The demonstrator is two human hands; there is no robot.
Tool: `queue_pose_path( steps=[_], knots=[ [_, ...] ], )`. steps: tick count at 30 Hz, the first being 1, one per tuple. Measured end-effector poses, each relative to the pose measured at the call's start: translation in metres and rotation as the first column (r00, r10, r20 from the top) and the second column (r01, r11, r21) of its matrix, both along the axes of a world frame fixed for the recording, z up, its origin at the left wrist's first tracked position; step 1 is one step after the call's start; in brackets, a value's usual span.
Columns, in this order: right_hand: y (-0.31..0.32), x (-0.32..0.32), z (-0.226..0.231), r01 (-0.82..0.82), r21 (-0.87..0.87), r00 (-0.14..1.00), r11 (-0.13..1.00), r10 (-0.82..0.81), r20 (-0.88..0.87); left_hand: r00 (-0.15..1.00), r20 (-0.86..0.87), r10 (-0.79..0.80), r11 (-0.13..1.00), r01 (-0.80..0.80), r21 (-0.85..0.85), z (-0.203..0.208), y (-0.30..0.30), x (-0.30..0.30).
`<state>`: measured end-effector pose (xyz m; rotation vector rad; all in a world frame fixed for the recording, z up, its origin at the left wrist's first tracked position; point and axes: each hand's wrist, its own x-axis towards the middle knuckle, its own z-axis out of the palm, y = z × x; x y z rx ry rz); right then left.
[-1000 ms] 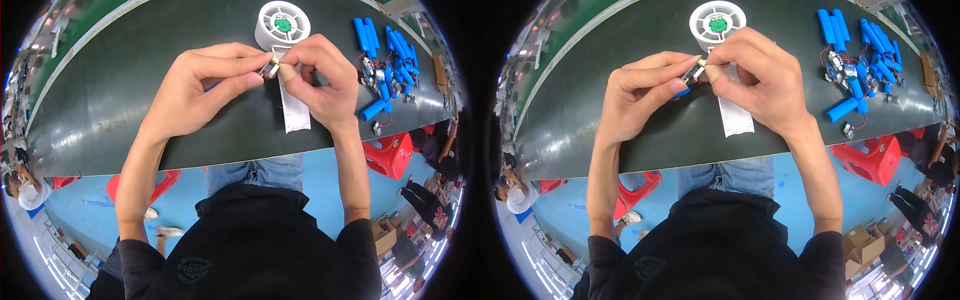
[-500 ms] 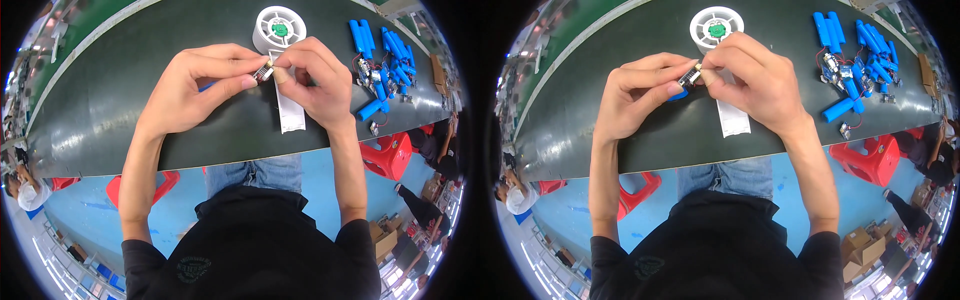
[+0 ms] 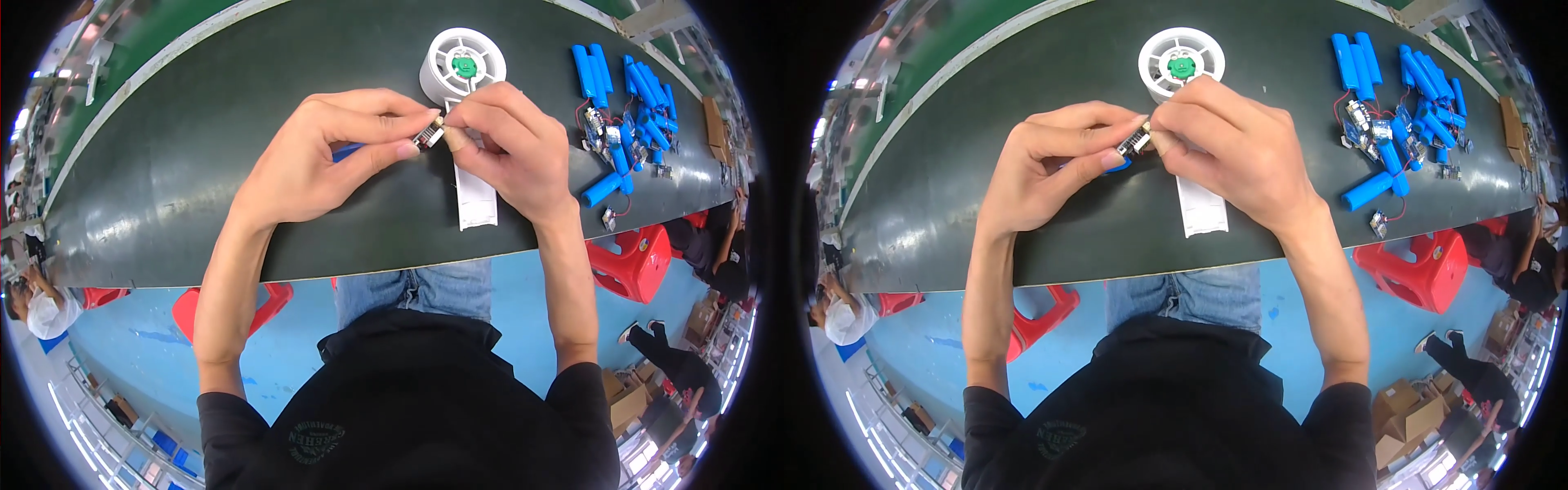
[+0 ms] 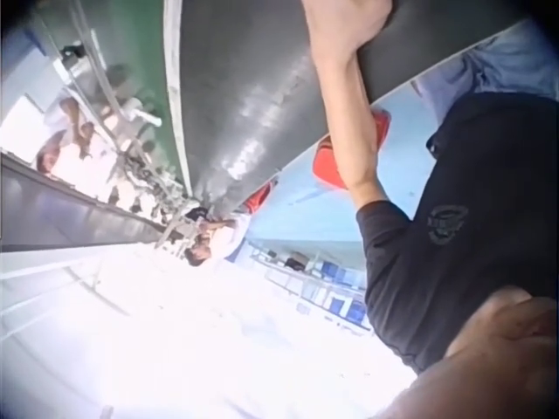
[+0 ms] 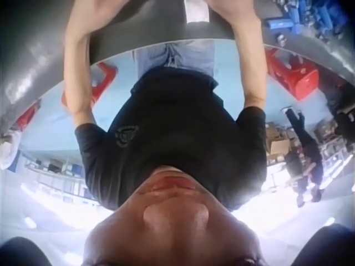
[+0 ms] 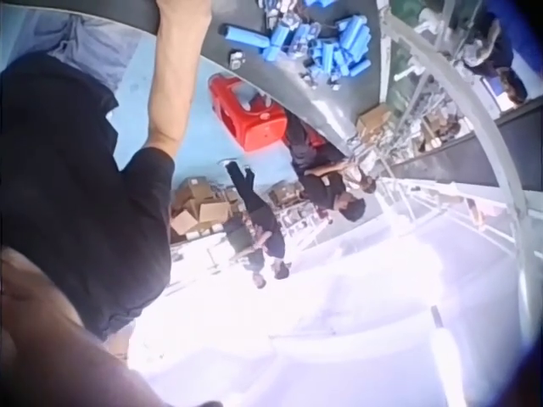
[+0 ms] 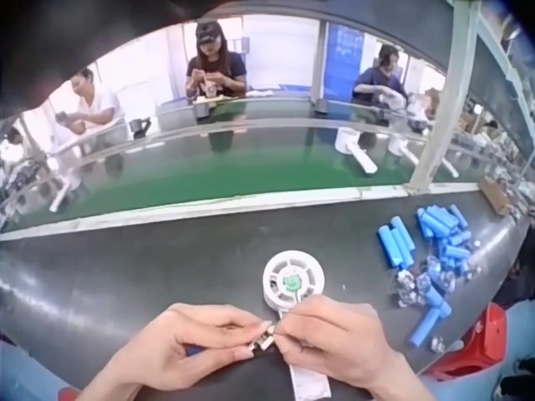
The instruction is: The person assembles electronic components for a small portable fan by hand, attaching a battery and adhesive tape to a plastic housing on a conveyor belt.
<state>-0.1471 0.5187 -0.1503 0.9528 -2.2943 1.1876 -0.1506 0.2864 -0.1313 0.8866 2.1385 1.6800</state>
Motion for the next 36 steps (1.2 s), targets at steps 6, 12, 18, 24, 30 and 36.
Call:
queue_pose_path(
  steps=[6,12,18,24,30,36],
  knots=[
    [-0.003,-0.001,-0.002,0.015,-0.040,0.997,0.999,-0.019,-0.081,0.997,-0.064,0.036,0.999,-0.035,0.025,0.003,0.001,0.001],
    [-0.008,0.005,0.003,0.099,-0.077,0.995,0.992,-0.097,0.025,0.978,0.179,0.112,0.977,-0.141,0.159,0.005,0.004,0.004],
    [-0.009,0.007,0.001,0.129,-0.078,0.992,0.989,-0.130,-0.002,0.945,0.269,0.185,0.944,-0.246,0.218,0.010,0.013,0.010],
    [-0.011,0.007,0.000,0.166,-0.035,0.984,0.985,-0.168,-0.055,0.957,-0.168,0.237,0.953,-0.262,-0.149,0.026,0.014,0.000],
    [-0.011,0.006,0.002,0.163,0.025,0.977,0.986,-0.158,-0.143,0.960,-0.184,0.210,0.902,-0.263,-0.344,0.047,0.025,-0.007],
    [-0.011,0.006,0.001,0.156,0.023,0.977,0.987,-0.151,-0.154,0.973,0.009,0.231,0.902,-0.210,-0.377,0.046,0.021,-0.017]
  ],
)
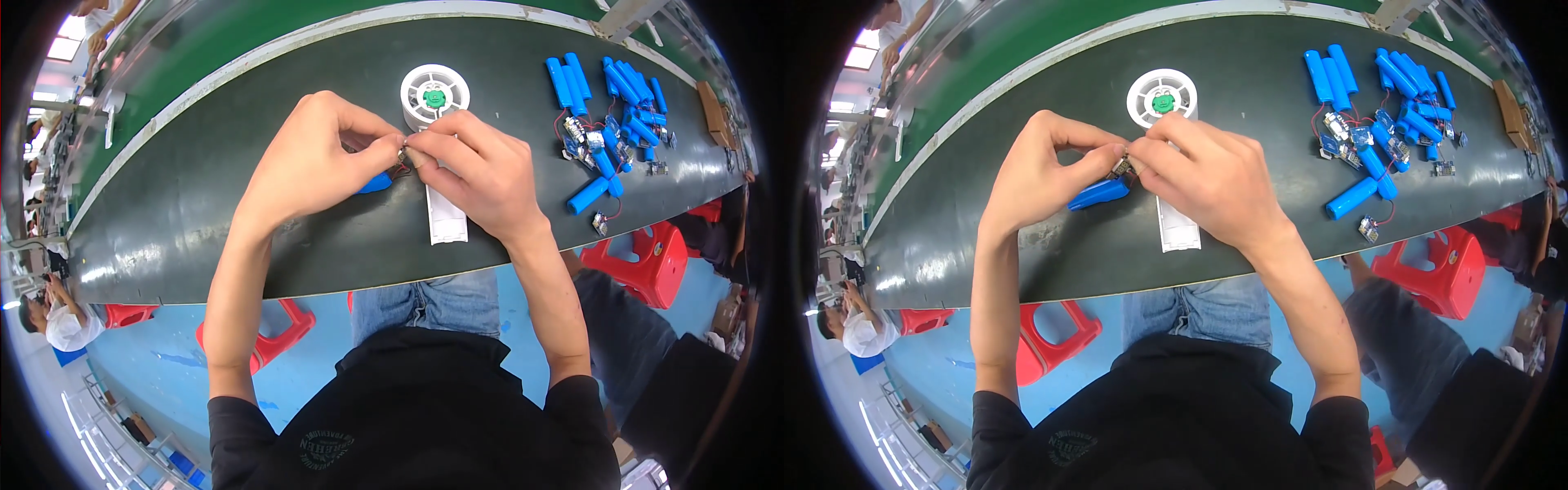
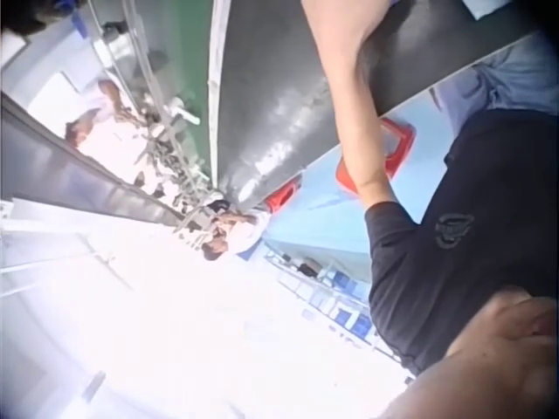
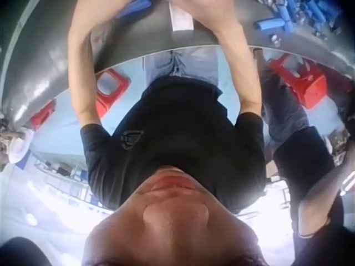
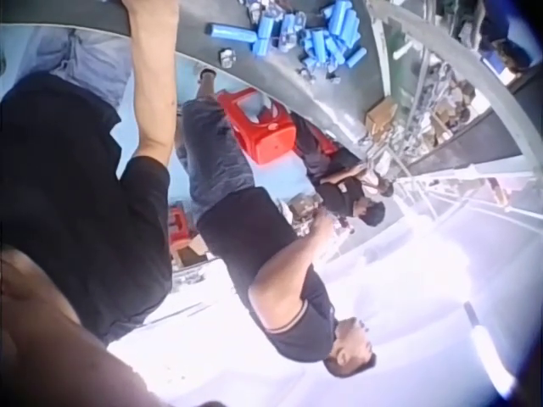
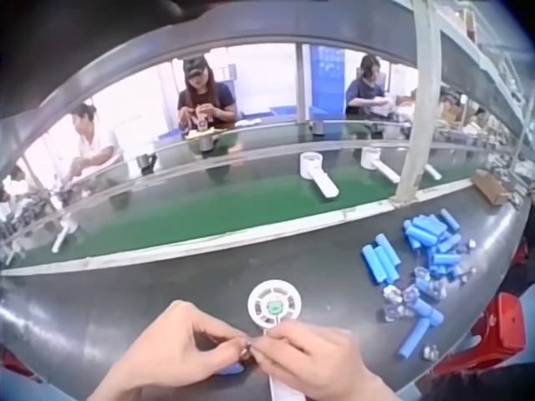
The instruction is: The person assembles electronic components for a small portable fan by hand, attaching a battery and adhesive tape to a plastic housing on a conveyor belt.
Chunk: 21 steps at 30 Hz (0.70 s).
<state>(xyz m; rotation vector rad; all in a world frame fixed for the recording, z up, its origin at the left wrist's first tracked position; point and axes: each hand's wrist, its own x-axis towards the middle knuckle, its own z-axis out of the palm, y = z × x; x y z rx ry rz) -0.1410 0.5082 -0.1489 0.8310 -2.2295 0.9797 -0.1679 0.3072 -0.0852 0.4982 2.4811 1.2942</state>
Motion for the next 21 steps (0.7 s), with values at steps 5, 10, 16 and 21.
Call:
queue_pose_path(
  steps=[5,10,16,21],
  knots=[
    [-0.003,0.002,0.001,0.004,0.032,1.000,0.999,-0.004,0.003,0.988,0.153,-0.010,1.000,0.011,-0.009,0.003,-0.004,-0.006],
    [-0.002,0.001,0.001,0.026,0.039,1.000,0.999,-0.026,-0.010,0.988,0.150,0.035,0.999,-0.041,0.034,-0.006,-0.001,-0.006],
    [-0.001,0.001,0.001,0.052,0.026,0.998,0.998,-0.051,-0.021,0.982,0.159,0.098,0.990,-0.113,0.087,-0.009,0.002,0.000],
    [0.000,0.002,0.000,0.078,-0.041,0.997,0.996,-0.079,-0.019,0.980,0.180,0.080,0.945,-0.132,0.298,-0.019,0.000,0.016]
  ],
)
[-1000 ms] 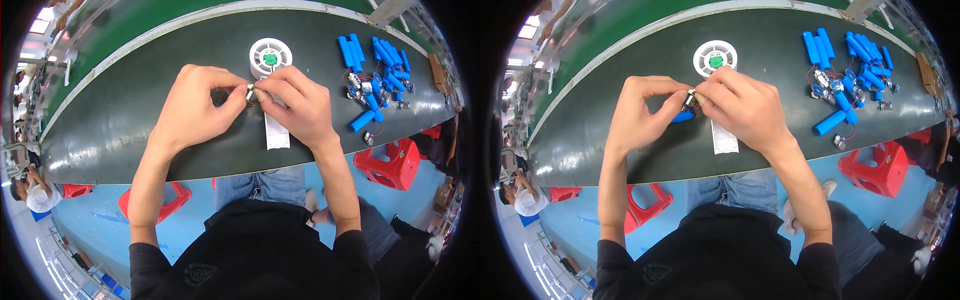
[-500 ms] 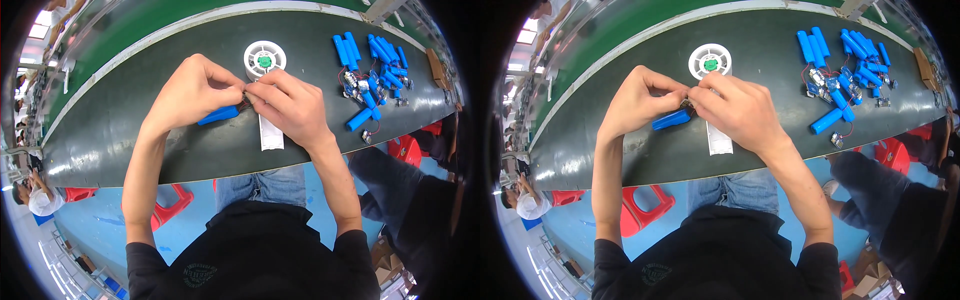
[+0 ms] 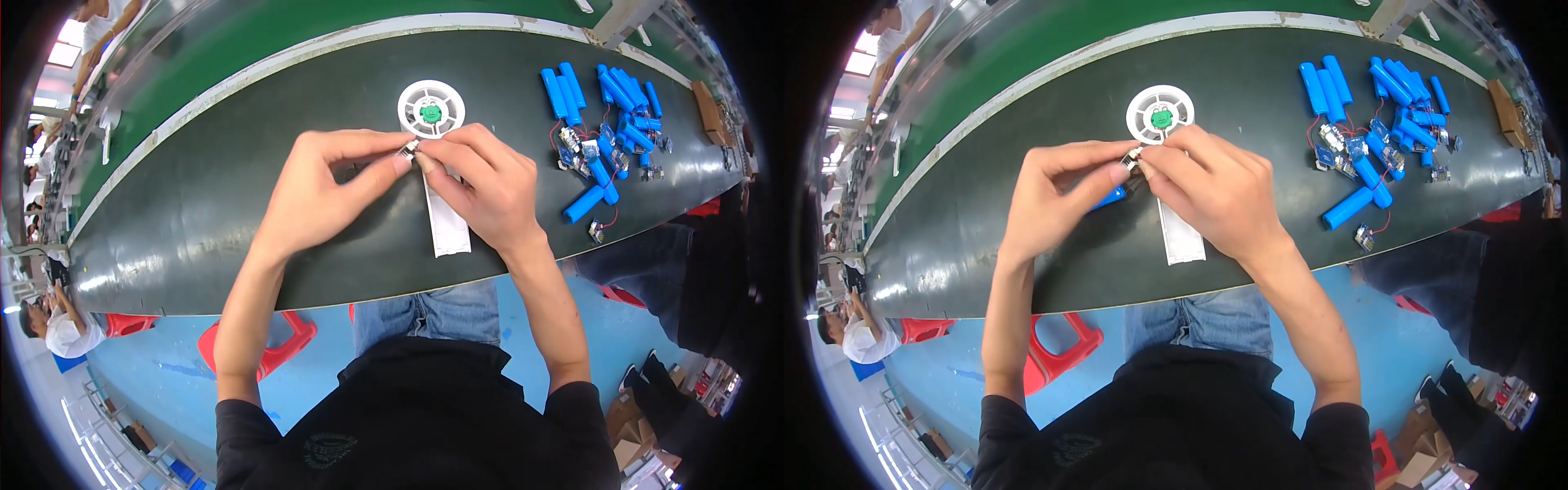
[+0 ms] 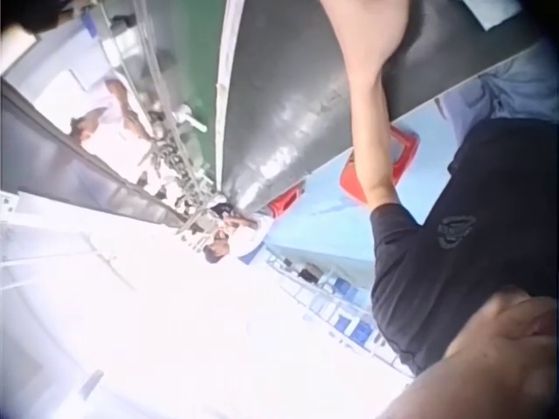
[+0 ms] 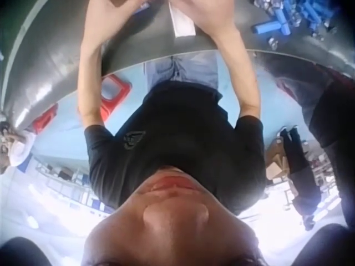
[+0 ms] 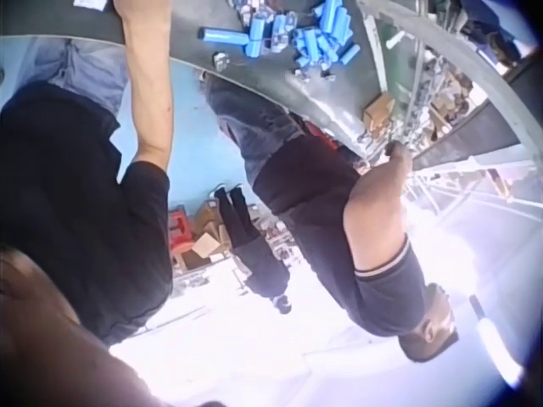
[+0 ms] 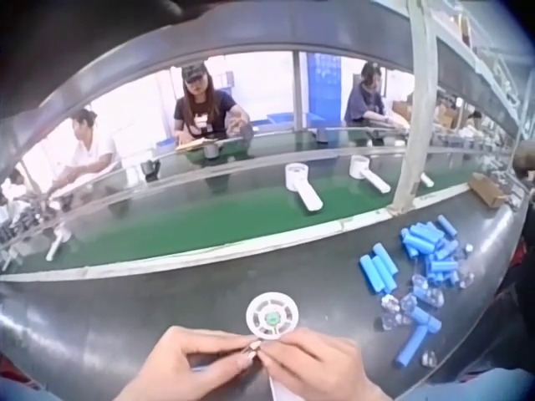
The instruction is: The person assembles electronic components for a small portable fan by hand, attaching a battery and adhesive tape to a plastic housing on a conveyor belt.
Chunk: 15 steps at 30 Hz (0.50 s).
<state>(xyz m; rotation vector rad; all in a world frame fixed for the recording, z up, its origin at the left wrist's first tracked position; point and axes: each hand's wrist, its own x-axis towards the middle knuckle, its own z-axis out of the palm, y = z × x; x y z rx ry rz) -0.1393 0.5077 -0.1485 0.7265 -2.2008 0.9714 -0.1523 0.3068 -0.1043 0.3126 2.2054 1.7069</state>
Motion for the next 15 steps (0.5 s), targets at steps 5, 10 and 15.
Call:
queue_pose_path(
  steps=[5,10,15],
  knots=[
    [-0.002,0.001,0.001,0.024,-0.030,0.999,0.999,-0.022,0.049,0.879,-0.472,-0.066,0.997,0.035,-0.073,-0.013,-0.001,0.004],
    [-0.002,0.002,0.003,0.016,-0.038,0.996,0.999,-0.013,0.084,0.828,-0.558,-0.057,0.995,0.003,-0.098,-0.017,0.001,0.006],
    [-0.003,0.001,0.002,0.007,-0.038,0.998,0.999,-0.004,0.070,0.796,-0.602,-0.055,0.994,-0.016,-0.112,-0.017,0.001,0.007]
  ],
)
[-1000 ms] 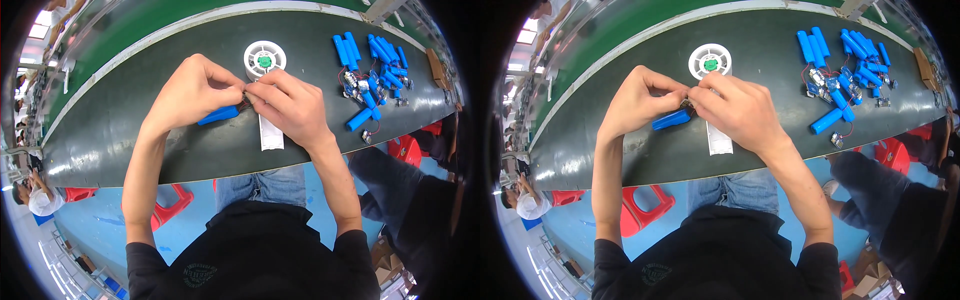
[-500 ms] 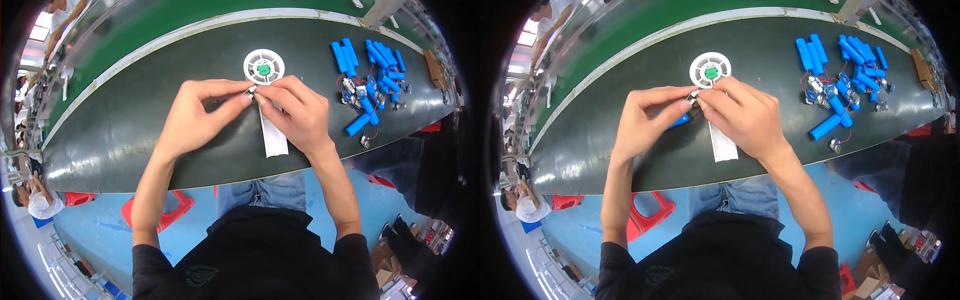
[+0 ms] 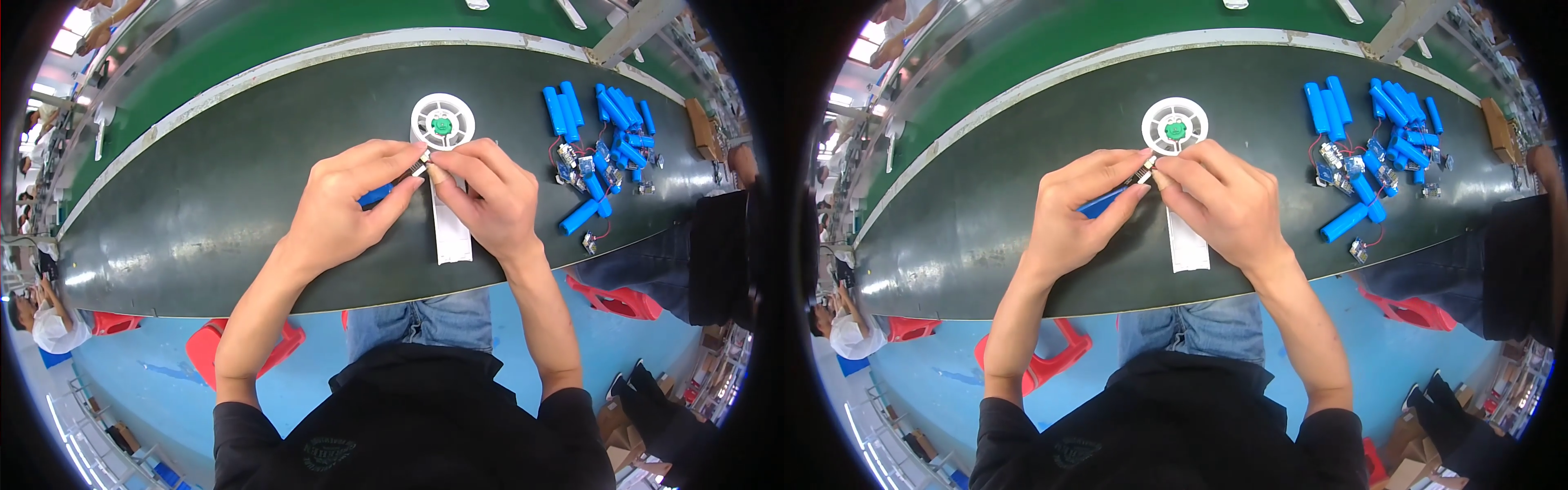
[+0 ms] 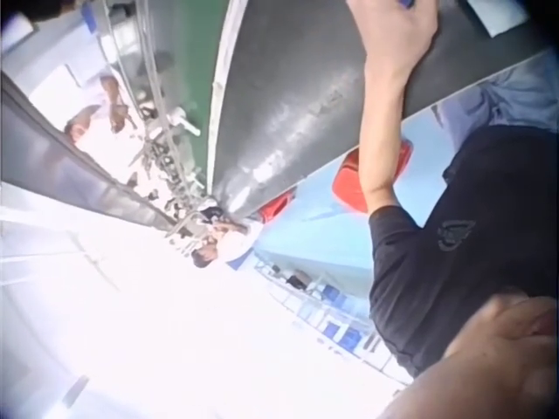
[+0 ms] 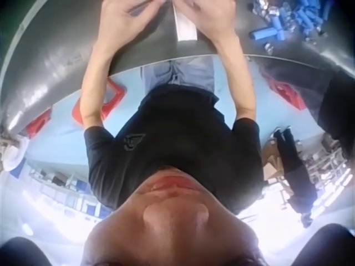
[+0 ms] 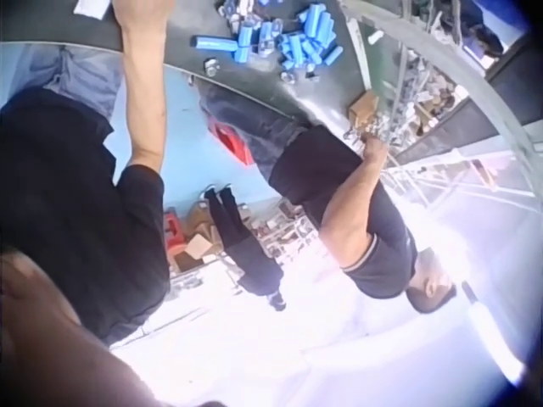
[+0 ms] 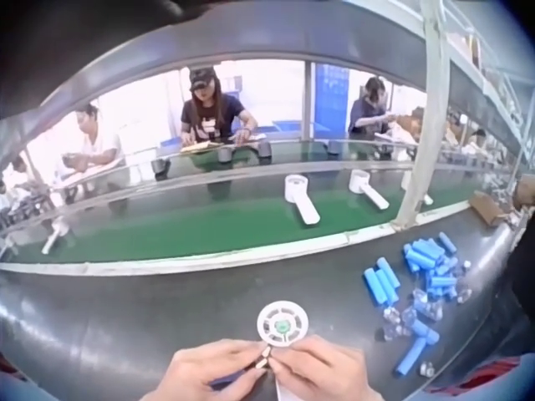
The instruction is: The person assembles electronic components for a small portable fan by hand, attaching a battery and adhesive tape to a plastic housing on a conveyor belt.
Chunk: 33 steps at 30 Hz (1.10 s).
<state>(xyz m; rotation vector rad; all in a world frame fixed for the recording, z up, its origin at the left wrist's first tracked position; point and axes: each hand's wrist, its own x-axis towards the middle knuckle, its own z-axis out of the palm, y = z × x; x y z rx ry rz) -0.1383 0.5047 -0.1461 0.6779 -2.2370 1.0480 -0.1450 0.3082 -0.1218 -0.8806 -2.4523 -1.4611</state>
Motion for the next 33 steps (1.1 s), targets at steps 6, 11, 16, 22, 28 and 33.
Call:
queue_pose_path(
  steps=[6,11,16,22,28,33],
  knots=[
    [0.000,0.002,0.000,-0.005,-0.010,1.000,1.000,0.005,0.021,1.000,-0.010,0.005,1.000,-0.005,0.029,-0.002,0.003,0.001],
    [-0.001,0.003,0.000,-0.011,-0.014,0.999,1.000,0.012,0.036,1.000,0.005,0.005,0.999,-0.006,0.032,0.001,0.001,0.001],
    [-0.001,0.002,-0.002,-0.027,-0.002,0.999,1.000,0.027,0.025,0.974,0.224,0.031,0.992,-0.057,0.112,0.007,0.001,-0.002],
    [0.000,0.002,-0.001,-0.033,0.058,0.999,0.998,0.034,-0.015,0.888,0.458,0.044,0.989,-0.104,0.108,0.012,0.002,-0.009],
    [-0.001,0.003,0.001,-0.027,0.078,0.999,0.997,0.028,-0.016,0.831,0.555,0.034,0.978,-0.141,0.152,0.011,0.002,-0.008],
    [-0.002,0.003,0.000,-0.023,0.080,0.999,0.997,0.025,-0.021,0.831,0.556,-0.004,0.977,-0.116,0.180,0.010,-0.001,-0.009]
  ],
)
